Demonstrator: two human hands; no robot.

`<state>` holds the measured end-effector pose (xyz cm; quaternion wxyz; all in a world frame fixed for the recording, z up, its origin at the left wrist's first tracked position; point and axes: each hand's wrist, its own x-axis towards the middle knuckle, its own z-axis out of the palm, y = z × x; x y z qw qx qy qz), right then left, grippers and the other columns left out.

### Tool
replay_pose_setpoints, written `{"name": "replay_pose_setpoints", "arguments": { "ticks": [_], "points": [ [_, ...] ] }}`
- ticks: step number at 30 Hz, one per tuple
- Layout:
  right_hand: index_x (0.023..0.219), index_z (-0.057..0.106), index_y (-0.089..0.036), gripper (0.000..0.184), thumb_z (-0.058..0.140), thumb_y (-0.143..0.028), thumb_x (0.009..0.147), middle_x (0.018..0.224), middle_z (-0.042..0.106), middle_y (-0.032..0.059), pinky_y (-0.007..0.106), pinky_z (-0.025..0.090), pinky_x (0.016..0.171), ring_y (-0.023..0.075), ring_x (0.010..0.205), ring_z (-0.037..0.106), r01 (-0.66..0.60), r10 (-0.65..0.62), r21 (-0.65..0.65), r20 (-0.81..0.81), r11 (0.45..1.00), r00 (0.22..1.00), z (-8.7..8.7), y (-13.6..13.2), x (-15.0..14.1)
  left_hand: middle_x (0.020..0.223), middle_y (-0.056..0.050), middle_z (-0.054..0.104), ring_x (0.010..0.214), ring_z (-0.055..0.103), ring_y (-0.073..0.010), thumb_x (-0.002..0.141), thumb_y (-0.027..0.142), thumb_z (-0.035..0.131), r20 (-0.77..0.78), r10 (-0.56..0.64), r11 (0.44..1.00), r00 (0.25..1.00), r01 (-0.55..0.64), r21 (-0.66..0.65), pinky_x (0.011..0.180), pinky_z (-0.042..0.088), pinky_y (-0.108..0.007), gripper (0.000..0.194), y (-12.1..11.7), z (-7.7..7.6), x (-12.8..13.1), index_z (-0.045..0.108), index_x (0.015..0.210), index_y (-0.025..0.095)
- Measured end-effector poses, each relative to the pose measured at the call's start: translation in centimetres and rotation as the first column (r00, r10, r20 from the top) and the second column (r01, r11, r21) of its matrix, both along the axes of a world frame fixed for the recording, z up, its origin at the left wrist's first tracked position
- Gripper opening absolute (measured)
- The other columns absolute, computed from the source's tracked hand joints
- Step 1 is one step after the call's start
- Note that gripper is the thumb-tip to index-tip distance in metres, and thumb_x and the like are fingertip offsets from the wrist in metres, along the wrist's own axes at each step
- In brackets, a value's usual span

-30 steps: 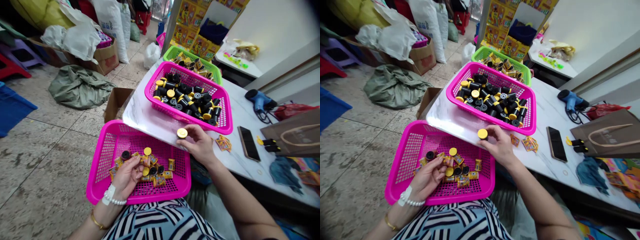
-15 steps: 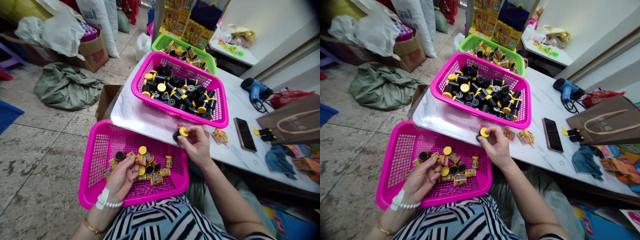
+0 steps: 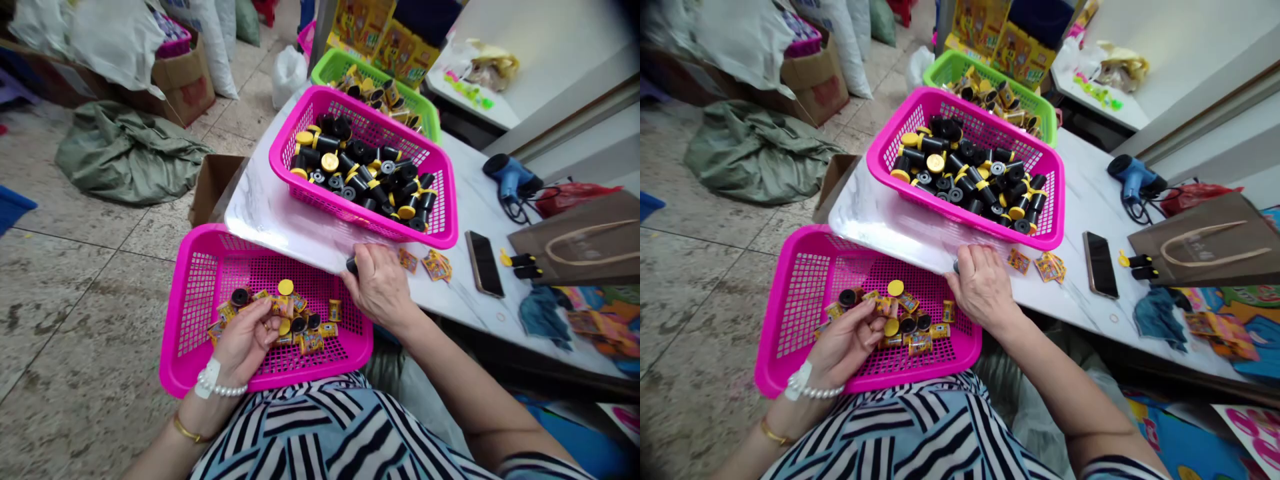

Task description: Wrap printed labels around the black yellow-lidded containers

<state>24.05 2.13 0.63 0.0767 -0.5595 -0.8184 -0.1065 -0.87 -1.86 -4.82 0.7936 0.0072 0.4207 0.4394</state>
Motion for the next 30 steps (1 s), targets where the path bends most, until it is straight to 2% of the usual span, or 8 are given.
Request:
{"name": "replay_pose_setpoints", "arguments": {
  "ticks": [4, 7, 11, 13, 16, 18, 24, 30],
  "points": [
    [0.135, 0.05, -0.007, 0.046, 0.046, -0.033, 0.098, 0.114, 0.059, 0.0201, 0.048, 0.051, 0.089, 0.0311, 0.103, 0.056, -0.036, 0.028, -0.045, -0.159, 0.998, 0.987, 0.8, 0.0, 0.4, 0.077, -0.007, 0.068, 0.053, 0.055, -0.0072, 0.08, 0.011, 0.071, 0.059, -0.025, 0.999, 0.998, 0.023, 0.043, 0.038, 0.035, -0.012, 0.011, -0.2, 0.8, -0.2, 0.06, 0.081, 0.012],
    [0.134, 0.056, -0.013, 0.04, 0.05, -0.028, 0.097, 0.112, 0.059, 0.0156, 0.043, 0.052, 0.089, 0.0256, 0.101, 0.059, -0.111, 0.06, -0.088, -0.449, 0.99, 0.892, 1.7, -0.9, -0.3, 0.075, -0.004, 0.066, 0.052, 0.052, -0.0057, 0.078, 0.008, 0.072, 0.072, -0.046, 0.997, 0.996, 0.042, 0.057, 0.037, 0.031, -0.01, 0.015, -0.5, 1.4, -0.5, 0.058, 0.08, 0.013],
    [0.131, 0.061, -0.023, 0.039, 0.06, -0.032, 0.093, 0.107, 0.063, 0.0078, 0.037, 0.054, 0.087, 0.0201, 0.097, 0.062, -0.272, -0.107, -0.284, -0.846, 0.919, 0.523, 1.5, -3.2, -3.0, 0.077, -0.004, 0.066, 0.05, 0.049, -0.004, 0.078, 0.01, 0.072, 0.064, -0.049, 0.997, 0.997, 0.046, 0.054, 0.036, 0.029, -0.009, 0.014, -0.9, 1.6, -0.3, 0.058, 0.081, 0.012],
    [0.128, 0.064, -0.024, 0.037, 0.062, -0.034, 0.092, 0.106, 0.064, 0.0057, 0.033, 0.056, 0.081, 0.0173, 0.091, 0.064, -0.361, -0.285, -0.4, -0.899, 0.842, 0.331, 0.8, -4.3, -4.3, 0.078, -0.004, 0.066, 0.049, 0.049, -0.0035, 0.077, 0.01, 0.072, 0.053, -0.038, 0.999, 0.998, 0.036, 0.038, 0.035, 0.028, -0.009, 0.014, -1.0, 1.5, 0.1, 0.06, 0.082, 0.01],
    [0.12, 0.069, -0.025, 0.033, 0.066, -0.035, 0.089, 0.104, 0.063, 0.0039, 0.028, 0.057, 0.072, 0.0123, 0.077, 0.063, -0.454, -0.471, -0.499, -0.863, 0.738, 0.184, -0.5, -5.1, -5.4, 0.073, -0.001, 0.063, 0.049, 0.05, -0.0036, 0.074, 0.008, 0.074, 0.064, -0.017, 1.0, 0.998, 0.016, 0.012, 0.034, 0.029, -0.009, 0.015, -1.0, 1.3, 0.7, 0.061, 0.082, 0.009],
    [0.114, 0.072, -0.024, 0.03, 0.069, -0.035, 0.087, 0.103, 0.063, 0.0036, 0.026, 0.056, 0.069, 0.0108, 0.073, 0.061, -0.461, -0.515, -0.519, -0.844, 0.72, 0.146, -1.0, -5.3, -5.5, 0.07, -0.001, 0.061, 0.048, 0.05, -0.0038, 0.073, 0.007, 0.075, 0.094, -0.018, 1.0, 0.995, 0.017, 0.012, 0.034, 0.029, -0.009, 0.015, -1.0, 1.1, 0.9, 0.062, 0.08, 0.009],
    [0.109, 0.072, -0.023, 0.028, 0.071, -0.036, 0.084, 0.102, 0.064, 0.0039, 0.026, 0.056, 0.069, 0.0121, 0.075, 0.062, -0.34, -0.533, -0.545, -0.835, 0.766, 0.138, -1.7, -5.3, -5.4, 0.071, -0.004, 0.065, 0.045, 0.047, -0.0026, 0.074, 0.006, 0.074, 0.151, -0.027, 0.999, 0.988, 0.025, 0.02, 0.033, 0.031, -0.009, 0.011, -0.8, 0.9, 1.0, 0.063, 0.076, 0.007],
    [0.115, 0.062, -0.024, 0.032, 0.067, -0.04, 0.088, 0.087, 0.068, 0.0014, 0.026, 0.059, 0.058, 0.0137, 0.065, 0.067, -0.38, -0.577, -0.553, -0.815, 0.741, 0.06, -2.5, -6.2, -6.9, 0.074, -0.003, 0.067, 0.046, 0.05, -0.0035, 0.074, 0.012, 0.077, 0.133, -0.025, 1.0, 0.991, 0.024, 0.012, 0.034, 0.033, -0.01, 0.013, -0.9, 0.7, 1.1, 0.066, 0.079, 0.009]
  ]
}}
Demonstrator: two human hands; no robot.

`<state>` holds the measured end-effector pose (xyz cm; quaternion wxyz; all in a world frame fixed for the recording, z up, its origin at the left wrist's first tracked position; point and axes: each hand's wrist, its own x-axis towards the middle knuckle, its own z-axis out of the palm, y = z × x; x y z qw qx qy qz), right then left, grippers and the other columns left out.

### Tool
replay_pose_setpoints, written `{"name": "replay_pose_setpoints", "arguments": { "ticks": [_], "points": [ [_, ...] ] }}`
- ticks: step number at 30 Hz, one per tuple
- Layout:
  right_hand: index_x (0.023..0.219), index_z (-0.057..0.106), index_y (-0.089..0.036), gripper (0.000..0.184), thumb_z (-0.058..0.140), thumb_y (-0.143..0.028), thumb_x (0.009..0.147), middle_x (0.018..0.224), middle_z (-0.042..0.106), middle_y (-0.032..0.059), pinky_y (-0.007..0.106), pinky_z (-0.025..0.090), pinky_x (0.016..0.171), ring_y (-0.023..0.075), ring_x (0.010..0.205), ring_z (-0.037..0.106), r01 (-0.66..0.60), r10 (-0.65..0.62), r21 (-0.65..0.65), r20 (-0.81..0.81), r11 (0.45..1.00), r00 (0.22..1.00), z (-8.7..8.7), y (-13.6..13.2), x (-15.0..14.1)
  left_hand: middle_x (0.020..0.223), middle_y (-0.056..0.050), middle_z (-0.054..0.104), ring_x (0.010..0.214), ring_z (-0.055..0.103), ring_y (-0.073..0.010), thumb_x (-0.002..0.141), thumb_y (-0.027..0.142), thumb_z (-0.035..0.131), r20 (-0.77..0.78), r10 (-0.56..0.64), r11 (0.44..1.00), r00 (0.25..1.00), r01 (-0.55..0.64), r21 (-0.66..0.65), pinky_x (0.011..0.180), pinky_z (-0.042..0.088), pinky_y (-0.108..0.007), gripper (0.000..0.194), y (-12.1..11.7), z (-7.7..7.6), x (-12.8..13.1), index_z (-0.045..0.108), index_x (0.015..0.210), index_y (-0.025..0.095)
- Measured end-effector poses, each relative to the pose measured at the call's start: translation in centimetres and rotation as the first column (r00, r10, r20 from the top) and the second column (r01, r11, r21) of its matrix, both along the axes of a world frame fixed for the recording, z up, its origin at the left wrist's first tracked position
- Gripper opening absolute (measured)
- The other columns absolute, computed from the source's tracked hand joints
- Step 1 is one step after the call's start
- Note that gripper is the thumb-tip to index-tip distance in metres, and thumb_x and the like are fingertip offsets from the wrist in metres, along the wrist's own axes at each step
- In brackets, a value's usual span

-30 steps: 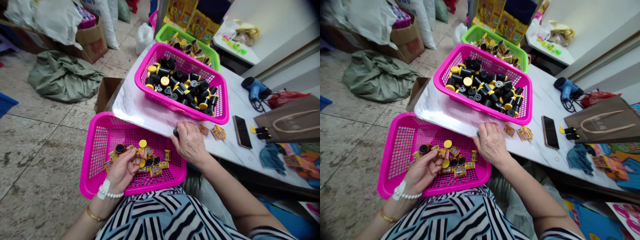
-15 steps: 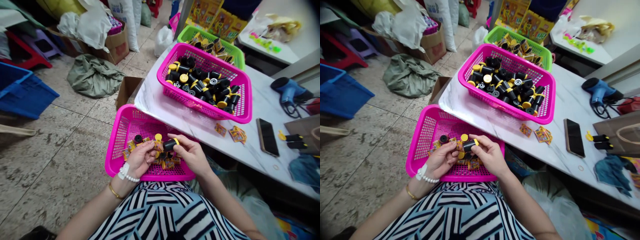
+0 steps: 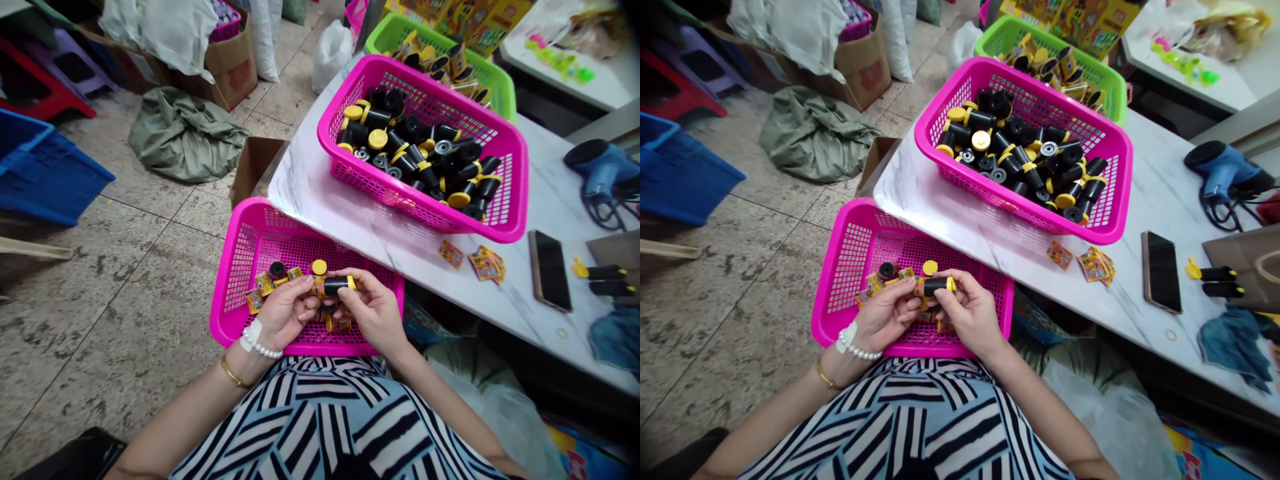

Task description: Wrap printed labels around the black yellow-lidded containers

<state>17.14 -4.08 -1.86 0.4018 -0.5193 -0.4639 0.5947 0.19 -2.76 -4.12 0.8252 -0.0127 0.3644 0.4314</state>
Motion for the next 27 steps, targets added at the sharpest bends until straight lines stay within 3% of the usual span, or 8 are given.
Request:
{"name": "replay_pose_setpoints", "arguments": {
  "ticks": [5, 10, 14, 17, 19, 22, 27],
  "points": [
    [0.118, 0.06, -0.024, 0.032, 0.063, -0.04, 0.09, 0.082, 0.069, 0.0008, 0.027, 0.059, 0.063, 0.0141, 0.065, 0.067, -0.05, 0.024, 0.117, 0.219, 0.992, 0.975, -1.2, -0.3, 0.0, 0.072, -0.002, 0.065, 0.048, 0.051, -0.0046, 0.071, 0.014, 0.08, -0.032, 0.002, 1.0, 0.999, -0.002, -0.013, 0.036, 0.033, -0.011, 0.016, 0.0, -0.4, 0.0, 0.066, 0.076, 0.009],
    [0.112, 0.065, -0.024, 0.026, 0.067, -0.033, 0.087, 0.094, 0.071, 0.0028, 0.027, 0.055, 0.071, 0.0154, 0.075, 0.067, -0.064, -0.104, 0.323, 0.479, 0.944, 0.872, -1.4, -0.1, 0.8, 0.077, -0.004, 0.066, 0.054, 0.052, -0.005, 0.071, 0.016, 0.082, -0.058, -0.015, 1.0, 0.998, 0.017, 0.021, 0.039, 0.034, -0.012, 0.019, -0.1, -0.5, -0.2, 0.069, 0.082, 0.008],
    [0.113, 0.067, -0.024, 0.026, 0.067, -0.031, 0.088, 0.098, 0.07, 0.0042, 0.031, 0.054, 0.077, 0.0172, 0.08, 0.066, -0.018, -0.156, 0.349, 0.462, 0.937, 0.873, -1.1, 0.1, 1.5, 0.079, -0.005, 0.065, 0.056, 0.052, -0.0051, 0.071, 0.019, 0.083, -0.126, -0.026, 0.997, 0.992, 0.035, 0.066, 0.041, 0.034, -0.012, 0.022, -0.1, -0.5, -0.3, 0.071, 0.084, 0.006],
    [0.112, 0.068, -0.025, 0.027, 0.07, -0.031, 0.086, 0.101, 0.07, 0.0044, 0.033, 0.053, 0.081, 0.0182, 0.084, 0.066, -0.044, -0.115, 0.347, 0.426, 0.937, 0.898, -0.8, 0.2, 1.8, 0.076, -0.004, 0.064, 0.057, 0.052, -0.0058, 0.068, 0.023, 0.086, -0.2, 0.001, 0.997, 0.98, 0.016, 0.079, 0.042, 0.033, -0.013, 0.026, -0.1, -0.3, -0.2, 0.071, 0.084, 0.008],
    [0.112, 0.069, -0.026, 0.028, 0.072, -0.029, 0.085, 0.105, 0.07, 0.0046, 0.034, 0.053, 0.084, 0.0195, 0.09, 0.066, -0.078, -0.086, 0.373, 0.405, 0.924, 0.91, -0.6, 0.2, 1.8, 0.075, -0.002, 0.064, 0.059, 0.054, -0.0079, 0.068, 0.026, 0.086, -0.223, 0.0, 0.995, 0.975, 0.023, 0.101, 0.045, 0.038, -0.015, 0.032, -0.2, 0.0, -0.1, 0.072, 0.093, 0.012],
    [0.114, 0.069, -0.028, 0.031, 0.074, -0.026, 0.084, 0.107, 0.07, 0.0045, 0.034, 0.051, 0.087, 0.02, 0.097, 0.065, -0.125, -0.05, 0.418, 0.384, 0.9, 0.922, -0.1, 0.1, 1.7, 0.08, -0.004, 0.067, 0.067, 0.06, -0.0119, 0.068, 0.03, 0.087, -0.181, -0.103, 0.977, 0.978, 0.133, 0.167, 0.055, 0.046, -0.02, 0.043, -0.5, 0.5, 0.0, 0.072, 0.105, 0.015],
    [0.12, 0.07, -0.03, 0.041, 0.079, -0.028, 0.08, 0.099, 0.063, 0.0047, 0.032, 0.053, 0.08, 0.0187, 0.09, 0.062, -0.227, -0.001, 0.493, 0.419, 0.84, 0.908, 0.8, -0.3, 1.4, 0.078, -0.005, 0.069, 0.062, 0.059, -0.0097, 0.064, 0.028, 0.089, -0.242, -0.184, 0.933, 0.953, 0.247, 0.26, 0.06, 0.047, -0.021, 0.037, -1.0, 1.1, 0.0, 0.075, 0.093, 0.011]
  ]
}}
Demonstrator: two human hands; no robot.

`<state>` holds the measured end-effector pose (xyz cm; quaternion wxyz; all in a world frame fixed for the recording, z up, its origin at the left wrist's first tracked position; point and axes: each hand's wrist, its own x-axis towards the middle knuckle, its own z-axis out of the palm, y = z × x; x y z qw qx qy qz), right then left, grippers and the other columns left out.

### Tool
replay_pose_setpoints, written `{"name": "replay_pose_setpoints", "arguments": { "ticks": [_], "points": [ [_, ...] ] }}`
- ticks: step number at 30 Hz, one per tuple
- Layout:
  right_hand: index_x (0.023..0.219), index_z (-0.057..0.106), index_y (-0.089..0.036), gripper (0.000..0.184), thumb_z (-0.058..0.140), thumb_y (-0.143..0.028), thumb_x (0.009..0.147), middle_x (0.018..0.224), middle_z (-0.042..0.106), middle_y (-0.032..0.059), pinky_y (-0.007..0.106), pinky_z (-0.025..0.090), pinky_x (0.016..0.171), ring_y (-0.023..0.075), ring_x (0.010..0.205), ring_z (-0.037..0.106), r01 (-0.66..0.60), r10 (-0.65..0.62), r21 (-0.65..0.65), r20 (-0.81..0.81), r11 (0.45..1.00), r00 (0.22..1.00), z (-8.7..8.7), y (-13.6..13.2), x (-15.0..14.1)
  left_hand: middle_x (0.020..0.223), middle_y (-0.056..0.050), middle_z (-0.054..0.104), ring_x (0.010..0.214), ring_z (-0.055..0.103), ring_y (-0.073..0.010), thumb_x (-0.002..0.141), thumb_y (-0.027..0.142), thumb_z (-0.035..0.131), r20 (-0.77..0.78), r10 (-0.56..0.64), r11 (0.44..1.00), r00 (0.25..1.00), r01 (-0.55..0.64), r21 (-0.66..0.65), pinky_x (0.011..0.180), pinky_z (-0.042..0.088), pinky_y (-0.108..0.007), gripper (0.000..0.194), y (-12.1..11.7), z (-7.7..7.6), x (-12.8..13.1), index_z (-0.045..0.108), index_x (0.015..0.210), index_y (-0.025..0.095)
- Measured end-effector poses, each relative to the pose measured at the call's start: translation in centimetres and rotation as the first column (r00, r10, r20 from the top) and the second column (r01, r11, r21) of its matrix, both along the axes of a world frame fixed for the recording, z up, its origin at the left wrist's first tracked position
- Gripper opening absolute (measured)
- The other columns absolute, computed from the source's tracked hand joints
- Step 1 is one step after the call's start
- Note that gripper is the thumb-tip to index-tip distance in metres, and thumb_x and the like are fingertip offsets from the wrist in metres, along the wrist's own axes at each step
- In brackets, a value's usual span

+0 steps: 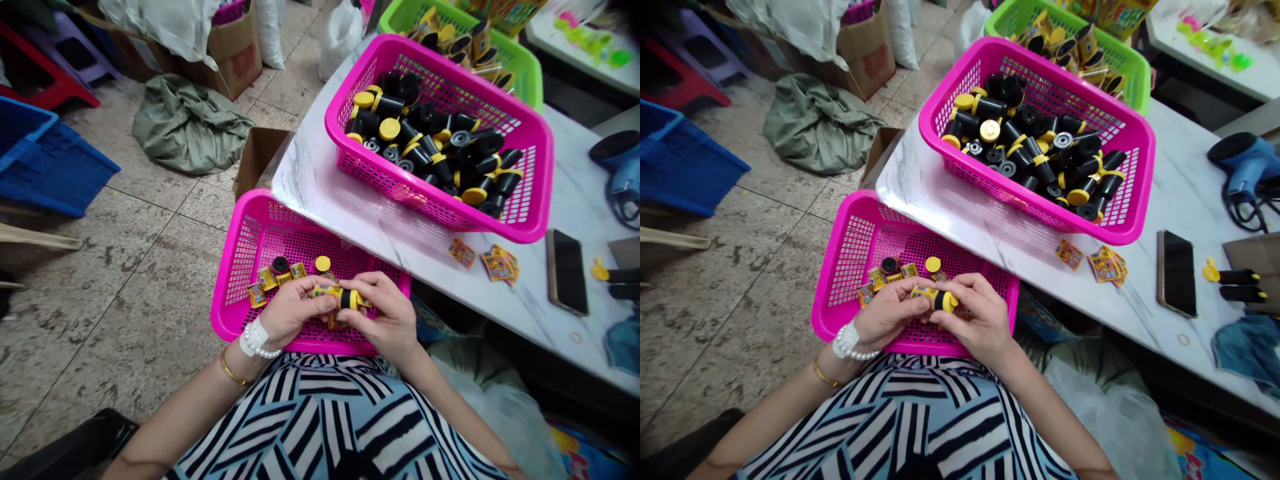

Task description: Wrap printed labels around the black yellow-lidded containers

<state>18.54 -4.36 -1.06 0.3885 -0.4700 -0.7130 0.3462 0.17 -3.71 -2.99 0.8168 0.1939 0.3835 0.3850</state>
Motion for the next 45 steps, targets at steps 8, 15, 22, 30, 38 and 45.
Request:
{"name": "replay_pose_setpoints", "arguments": {
  "ticks": [8, 15, 22, 30, 38, 45],
  "points": [
    [0.134, 0.061, -0.032, 0.054, 0.076, -0.037, 0.082, 0.106, 0.062, 0.0063, 0.03, 0.056, 0.069, 0.0154, 0.079, 0.063, -0.147, 0.113, -0.189, -0.179, 0.971, 0.977, -0.3, 0.4, 1.1, 0.068, -0.006, 0.066, 0.049, 0.051, -0.0078, 0.069, 0.044, 0.084, 0.182, -0.096, 0.991, 0.979, 0.112, -0.079, 0.043, 0.039, -0.018, 0.039, 0.0, 0.0, 0.1, 0.07, 0.083, 0.011],
    [0.104, 0.076, -0.024, 0.022, 0.074, -0.032, 0.083, 0.084, 0.071, 0.0051, 0.031, 0.055, 0.068, 0.0168, 0.072, 0.065, -0.135, 0.127, -0.088, -0.082, 0.987, 0.988, -0.2, 1.7, 1.5, 0.068, -0.008, 0.068, 0.045, 0.044, -0.0044, 0.067, 0.042, 0.087, 0.272, -0.141, 0.957, 0.952, 0.202, -0.209, 0.04, 0.029, -0.015, 0.04, 0.0, -1.1, -0.2, 0.071, 0.087, 0.011],
    [0.089, 0.076, -0.02, 0.027, 0.058, -0.04, 0.093, 0.082, 0.07, 0.0038, 0.027, 0.051, 0.065, 0.0138, 0.069, 0.062, 0.092, -0.212, -0.433, -0.239, 0.897, 0.948, -1.2, 1.2, -0.9, 0.064, -0.005, 0.065, 0.046, 0.045, -0.0063, 0.066, 0.044, 0.086, 0.106, -0.096, 0.99, 0.99, 0.106, -0.097, 0.044, 0.031, -0.018, 0.039, -0.1, -0.1, 0.5, 0.068, 0.081, 0.013],
    [0.079, 0.069, -0.015, 0.019, 0.075, -0.033, 0.075, 0.064, 0.061, -0.001, 0.017, 0.035, 0.043, 0.0063, 0.048, 0.045, -0.261, -0.568, -0.842, -0.517, 0.473, 0.64, -2.4, 0.3, -1.6, 0.066, -0.004, 0.065, 0.052, 0.048, -0.0079, 0.066, 0.035, 0.088, -0.107, -0.028, 1.0, 0.994, 0.028, -0.002, 0.049, 0.034, -0.019, 0.034, 0.2, -0.7, -0.3, 0.073, 0.086, 0.012],
    [0.077, 0.07, -0.014, 0.013, 0.065, -0.009, 0.065, 0.068, 0.069, 0.0009, 0.02, 0.05, 0.059, 0.0086, 0.059, 0.062, -0.242, -0.504, -0.833, -0.504, 0.497, 0.702, -1.9, -1.2, 1.0, 0.074, -0.005, 0.067, 0.058, 0.051, -0.0089, 0.062, 0.032, 0.091, 0.046, 0.122, 0.972, 0.991, -0.111, -0.206, 0.051, 0.046, -0.019, 0.034, 0.9, -0.3, -1.0, 0.074, 0.085, 0.014],
    [0.102, 0.061, -0.015, 0.031, 0.067, -0.04, 0.085, 0.084, 0.073, 0.0039, 0.023, 0.057, 0.049, 0.0125, 0.057, 0.071, -0.195, -0.365, -0.77, -0.489, 0.608, 0.792, 1.4, -1.4, 3.6, 0.078, -0.001, 0.069, 0.062, 0.056, -0.0116, 0.054, 0.029, 0.094, -0.054, 0.132, 0.938, 0.99, -0.142, -0.317, 0.056, 0.054, -0.022, 0.033, 1.3, -0.8, -1.1, 0.076, 0.081, 0.02]
  ]
}}
